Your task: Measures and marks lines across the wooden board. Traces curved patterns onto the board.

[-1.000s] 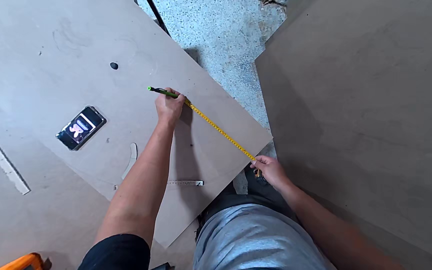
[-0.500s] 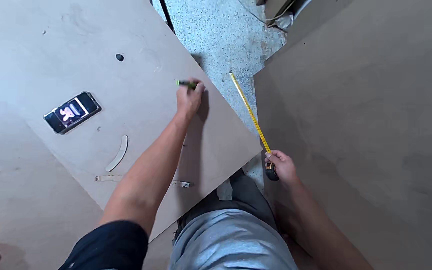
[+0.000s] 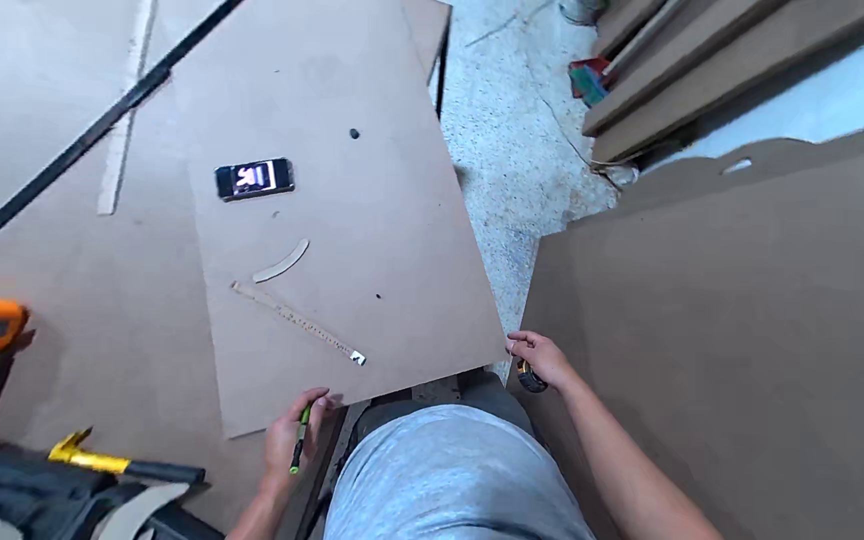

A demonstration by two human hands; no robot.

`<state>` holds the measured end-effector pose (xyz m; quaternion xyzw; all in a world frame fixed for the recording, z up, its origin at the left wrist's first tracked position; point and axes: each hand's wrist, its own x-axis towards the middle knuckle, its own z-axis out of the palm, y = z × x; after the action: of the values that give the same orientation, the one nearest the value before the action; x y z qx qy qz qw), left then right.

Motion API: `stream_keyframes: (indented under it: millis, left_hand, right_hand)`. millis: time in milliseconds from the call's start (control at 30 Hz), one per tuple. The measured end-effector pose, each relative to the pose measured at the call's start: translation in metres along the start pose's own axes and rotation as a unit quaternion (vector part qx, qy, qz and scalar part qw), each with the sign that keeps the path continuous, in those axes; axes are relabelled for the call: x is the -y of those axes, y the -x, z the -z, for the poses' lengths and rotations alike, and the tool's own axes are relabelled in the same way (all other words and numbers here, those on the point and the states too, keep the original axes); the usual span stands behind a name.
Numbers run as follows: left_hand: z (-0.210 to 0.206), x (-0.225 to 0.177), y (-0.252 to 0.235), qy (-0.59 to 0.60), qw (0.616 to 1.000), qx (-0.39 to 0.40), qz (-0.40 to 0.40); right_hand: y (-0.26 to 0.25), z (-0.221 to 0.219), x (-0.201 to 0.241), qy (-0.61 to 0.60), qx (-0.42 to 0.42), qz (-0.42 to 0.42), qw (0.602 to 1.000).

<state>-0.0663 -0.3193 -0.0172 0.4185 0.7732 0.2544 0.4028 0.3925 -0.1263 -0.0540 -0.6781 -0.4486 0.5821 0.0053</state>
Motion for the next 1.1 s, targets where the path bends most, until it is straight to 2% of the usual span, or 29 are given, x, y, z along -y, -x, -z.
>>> stream_keyframes:
  millis: [133, 200, 300, 433, 533, 600, 633, 767, 933, 1100]
  left_hand:
    - [-0.046, -0.018, 0.04, 0.081, 0.992, -0.076, 0.058]
    - [-0.076, -0.018, 0.058, 0.081, 0.99, -0.084, 0.077]
    - [-0.112, -0.021, 0.081, 0.127, 0.981, -0.062, 0.131]
    - [-0.135, -0.017, 0.098, 0.111, 0.973, -0.054, 0.195]
    - [-0.132, -0.014, 0.104, 0.074, 0.955, -0.049, 0.282]
    - [-0.128, -0.001, 0.106, 0.102, 0.934, -0.043, 0.339]
    - [-0.128, 0.005, 0.105, 0.135, 0.921, -0.039, 0.363]
    - [-0.138, 0.021, 0.094, 0.283, 0.873, -0.043, 0.395]
    - [-0.156, 0.014, 0.089, 0.396, 0.826, -0.077, 0.394]
    - [-0.176, -0.005, 0.088, 0.443, 0.772, -0.167, 0.424]
  right_hand:
    - [-0.039, 0.016, 0.034, 0.193, 0.128, 0.061, 0.971]
    - [-0.054, 0.019, 0.043, 0.265, 0.166, 0.065, 0.948]
    - [-0.059, 0.009, 0.044, 0.311, 0.246, 0.074, 0.915]
    - [-0.031, -0.061, 0.042, 0.334, 0.336, 0.067, 0.878]
    - [-0.017, -0.123, 0.039, 0.386, 0.381, 0.107, 0.833]
    - [-0.019, -0.142, 0.054, 0.422, 0.397, 0.146, 0.802]
    - [-0.021, -0.144, 0.065, 0.426, 0.395, 0.151, 0.8]
    - [-0.036, -0.122, 0.102, 0.407, 0.317, 0.142, 0.845]
    - [-0.07, -0.064, 0.114, 0.307, 0.198, 0.097, 0.926]
    - [-0.115, -0.012, 0.144, 0.254, 0.169, 0.069, 0.95]
